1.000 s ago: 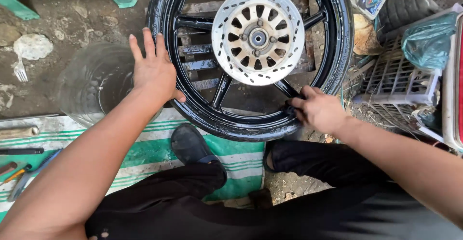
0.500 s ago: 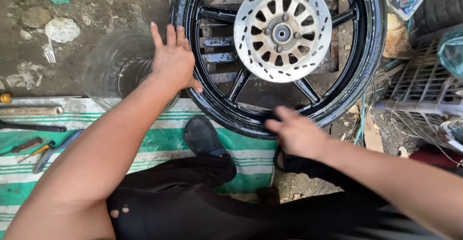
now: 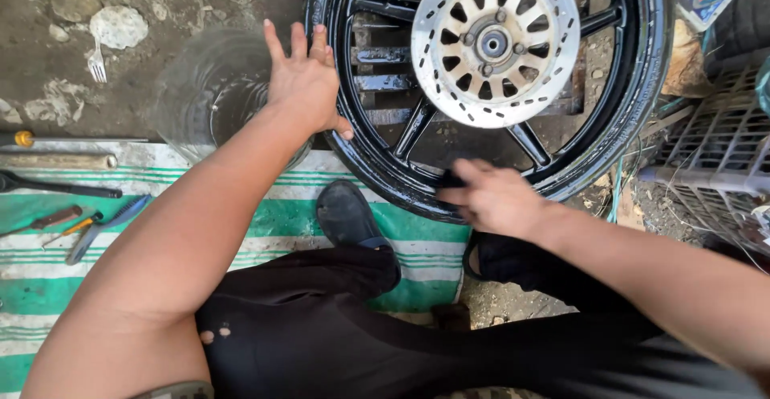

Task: Cleaning a motorcycle wheel rim and spokes using a cloth and soapy water

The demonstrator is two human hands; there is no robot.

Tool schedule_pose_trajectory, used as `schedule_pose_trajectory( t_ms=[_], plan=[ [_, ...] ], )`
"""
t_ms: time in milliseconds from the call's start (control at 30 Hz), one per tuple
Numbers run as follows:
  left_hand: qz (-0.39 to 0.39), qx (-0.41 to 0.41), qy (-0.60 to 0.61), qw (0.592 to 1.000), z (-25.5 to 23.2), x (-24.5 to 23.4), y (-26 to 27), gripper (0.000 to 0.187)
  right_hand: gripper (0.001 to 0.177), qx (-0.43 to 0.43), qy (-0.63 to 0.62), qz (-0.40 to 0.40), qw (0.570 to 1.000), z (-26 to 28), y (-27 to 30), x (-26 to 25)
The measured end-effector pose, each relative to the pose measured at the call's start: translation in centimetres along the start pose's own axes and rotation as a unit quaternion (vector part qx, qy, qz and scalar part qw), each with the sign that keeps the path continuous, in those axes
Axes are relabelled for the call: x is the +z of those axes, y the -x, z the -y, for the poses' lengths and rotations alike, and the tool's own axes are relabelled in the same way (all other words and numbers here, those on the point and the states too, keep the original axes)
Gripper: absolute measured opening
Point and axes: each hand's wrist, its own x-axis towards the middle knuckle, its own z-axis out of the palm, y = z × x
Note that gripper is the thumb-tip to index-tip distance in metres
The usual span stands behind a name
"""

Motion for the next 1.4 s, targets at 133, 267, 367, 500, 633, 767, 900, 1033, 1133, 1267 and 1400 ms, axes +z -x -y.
schedule_pose_trajectory(
  t_ms=[133,267,367,500,633,767,900,1033,1133,1267,1400],
  plan=[
    [0.021,0.000,-0.009,1.000,-0.1,-0.8,-0.2,0.165,0.037,0.000,0.070,0.038,0.997,-2.8,3.2,0.8],
    [0.019,0.006,-0.012,1.000,-0.2,-0.5,-1.2,0.167,0.030,0.033,0.037,-0.030,0.998,0.6,-2.4,2.7],
    [0.006,0.000,0.006,1.000,0.1,-0.6,-0.8,0.165,0.031,0.049,0.010,-0.213,0.976,3.3,-9.9,4.1],
    [0.023,-0.006,0.015,1.000,0.1,-1.1,-0.2,0.162,0.038,0.045,0.014,-0.187,0.981,2.1,-6.1,3.4],
    [0.009,0.002,0.030,0.999,0.1,-0.9,0.1,0.162,0.031,0.015,0.049,-0.043,0.998,-2.0,2.5,2.9],
    [-0.005,0.010,0.035,0.999,0.6,-0.5,0.3,0.160,0.033,0.016,0.051,-0.028,0.998,-0.5,0.6,2.7],
    [-0.014,0.016,0.047,0.999,0.4,-0.2,0.6,0.160,0.024,0.048,0.069,-0.227,0.970,4.7,-11.3,4.6],
    [-0.024,0.006,0.060,0.998,0.7,0.6,-0.1,0.157,0.033,0.141,-0.051,-0.271,0.951,6.3,-14.1,2.9],
    [-0.007,0.000,0.075,0.997,0.4,0.2,-0.1,0.162,0.027,0.075,-0.018,-0.180,0.981,2.5,-5.3,3.8],
    [-0.055,0.001,0.122,0.991,0.6,1.0,0.7,0.153,0.006,0.097,-0.254,-0.006,0.962,-5.7,8.0,-2.6],
    [-0.041,-0.008,0.121,0.992,0.7,-0.5,1.3,0.151,0.016,0.137,-0.007,-0.050,0.989,-15.5,11.8,-1.1]
  ],
)
